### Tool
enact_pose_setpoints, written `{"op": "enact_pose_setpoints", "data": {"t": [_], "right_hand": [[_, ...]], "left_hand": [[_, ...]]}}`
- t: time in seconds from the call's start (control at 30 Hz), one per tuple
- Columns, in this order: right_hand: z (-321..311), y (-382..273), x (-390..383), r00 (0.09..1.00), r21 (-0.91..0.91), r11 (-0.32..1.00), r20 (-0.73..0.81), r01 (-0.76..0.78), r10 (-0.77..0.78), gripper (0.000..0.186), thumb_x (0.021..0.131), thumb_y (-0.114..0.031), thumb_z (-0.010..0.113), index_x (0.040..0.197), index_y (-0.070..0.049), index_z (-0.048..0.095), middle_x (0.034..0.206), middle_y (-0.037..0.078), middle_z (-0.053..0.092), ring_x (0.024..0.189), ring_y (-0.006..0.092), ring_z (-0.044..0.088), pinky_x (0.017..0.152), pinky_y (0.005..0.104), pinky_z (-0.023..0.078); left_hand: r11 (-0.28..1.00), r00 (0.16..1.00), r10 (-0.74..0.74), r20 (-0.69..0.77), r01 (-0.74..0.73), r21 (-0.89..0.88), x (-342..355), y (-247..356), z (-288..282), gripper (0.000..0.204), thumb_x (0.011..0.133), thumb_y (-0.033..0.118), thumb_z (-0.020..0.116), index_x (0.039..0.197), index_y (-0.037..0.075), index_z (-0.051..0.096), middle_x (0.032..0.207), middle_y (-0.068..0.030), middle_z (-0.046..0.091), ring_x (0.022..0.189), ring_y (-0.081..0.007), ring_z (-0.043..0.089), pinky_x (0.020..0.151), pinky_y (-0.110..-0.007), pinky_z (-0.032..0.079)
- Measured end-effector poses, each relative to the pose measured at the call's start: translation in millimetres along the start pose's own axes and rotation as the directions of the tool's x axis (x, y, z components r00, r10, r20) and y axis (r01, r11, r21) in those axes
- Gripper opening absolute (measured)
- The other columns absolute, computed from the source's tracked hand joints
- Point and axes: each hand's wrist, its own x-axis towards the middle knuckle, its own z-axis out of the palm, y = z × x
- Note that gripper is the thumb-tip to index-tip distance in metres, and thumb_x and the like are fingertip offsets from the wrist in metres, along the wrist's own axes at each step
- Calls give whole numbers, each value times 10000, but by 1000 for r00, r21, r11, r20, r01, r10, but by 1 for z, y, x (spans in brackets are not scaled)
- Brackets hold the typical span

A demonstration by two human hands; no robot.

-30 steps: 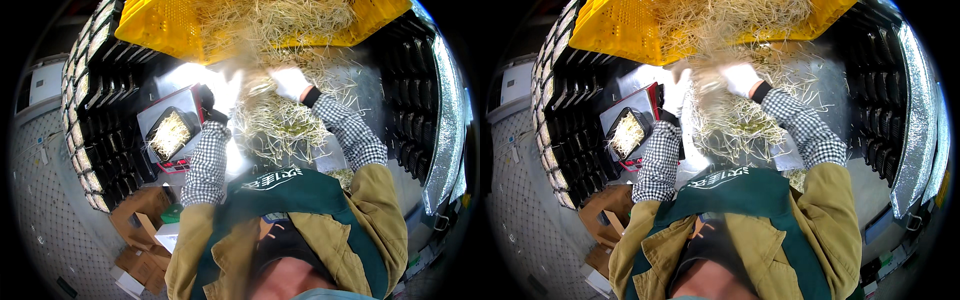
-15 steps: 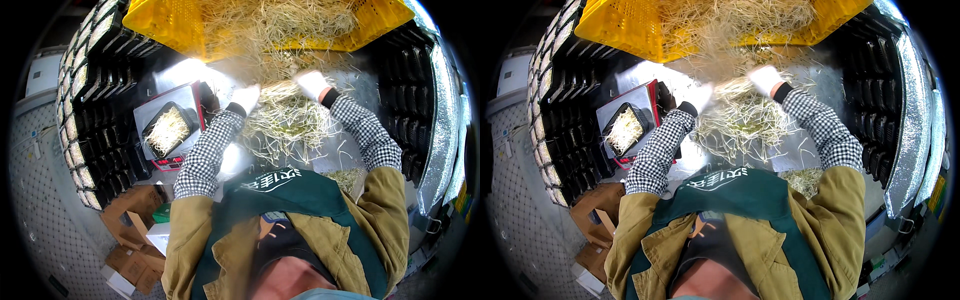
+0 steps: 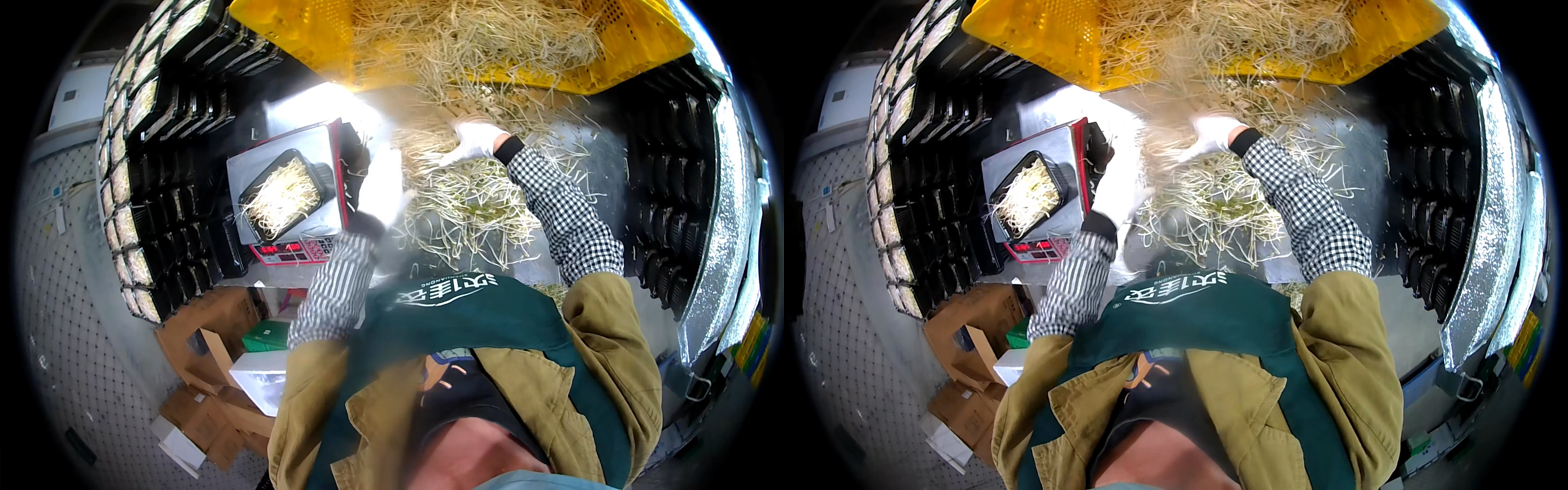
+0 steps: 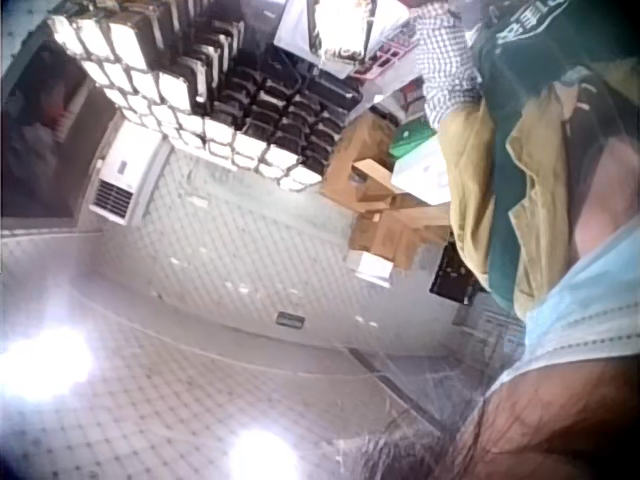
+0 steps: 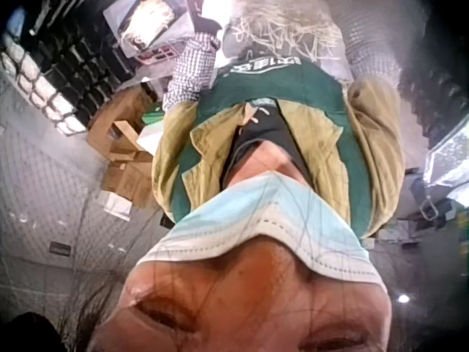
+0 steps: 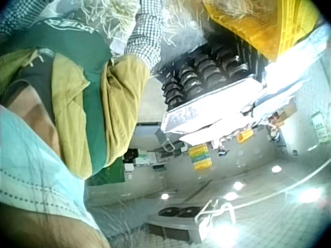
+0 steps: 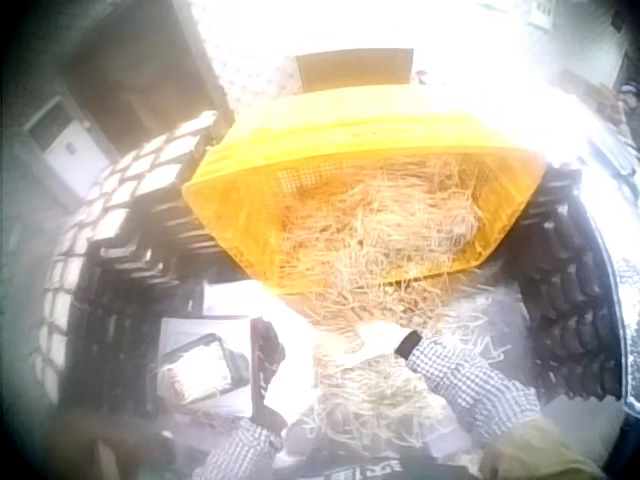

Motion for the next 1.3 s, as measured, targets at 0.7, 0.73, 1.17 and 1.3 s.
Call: {"op": "enact_pose_setpoints", "data": {"t": [0.7, 0.73, 1.17, 1.3], "right_hand": [[15, -45, -4, 969, -184, 981, -248, -65, 17, 754, 702, -198, 700, 1416, -181, 459, 1021, 156, 677, 877, 279, 675, 808, 391, 569], [3, -51, -13, 969, -65, 997, -247, -47, 29, 722, 710, -227, 710, 1382, -103, 478, 1060, 169, 660, 960, 290, 659, 846, 385, 549], [-84, -240, -4, 766, -123, 902, -488, 415, -419, 573, 764, -313, 738, 1269, -93, 579, 1072, 157, 692, 958, 275, 681, 875, 373, 545], [-22, -299, 60, 830, -283, 890, -340, 358, -442, 705, 704, -250, 766, 1348, -111, 516, 1204, 145, 608, 1126, 316, 587, 946, 417, 487]], "left_hand": [[969, 899, -156, -410, 219, 111, -106, -159, -76, 479, 978, 259, 502, 1447, 177, 450, 1505, -106, 413, 1407, -369, 329, 1161, -513, 230], [978, 902, -118, -414, 179, 111, -106, -163, -74, 457, 951, 215, 545, 1405, 187, 498, 1463, -86, 470, 1383, -345, 374, 1149, -509, 252], [286, 745, -534, -399, -285, -915, -108, -211, -105, 577, 1051, 458, 345, 1437, 38, 431, 1430, -114, 499, 1274, -234, 511, 1078, -360, 378], [322, 791, -442, -423, -300, -898, -112, -189, -120, 776, 924, 471, 610, 1491, 23, 328, 1448, -149, 453, 1304, -262, 460, 1080, -380, 372]]}}
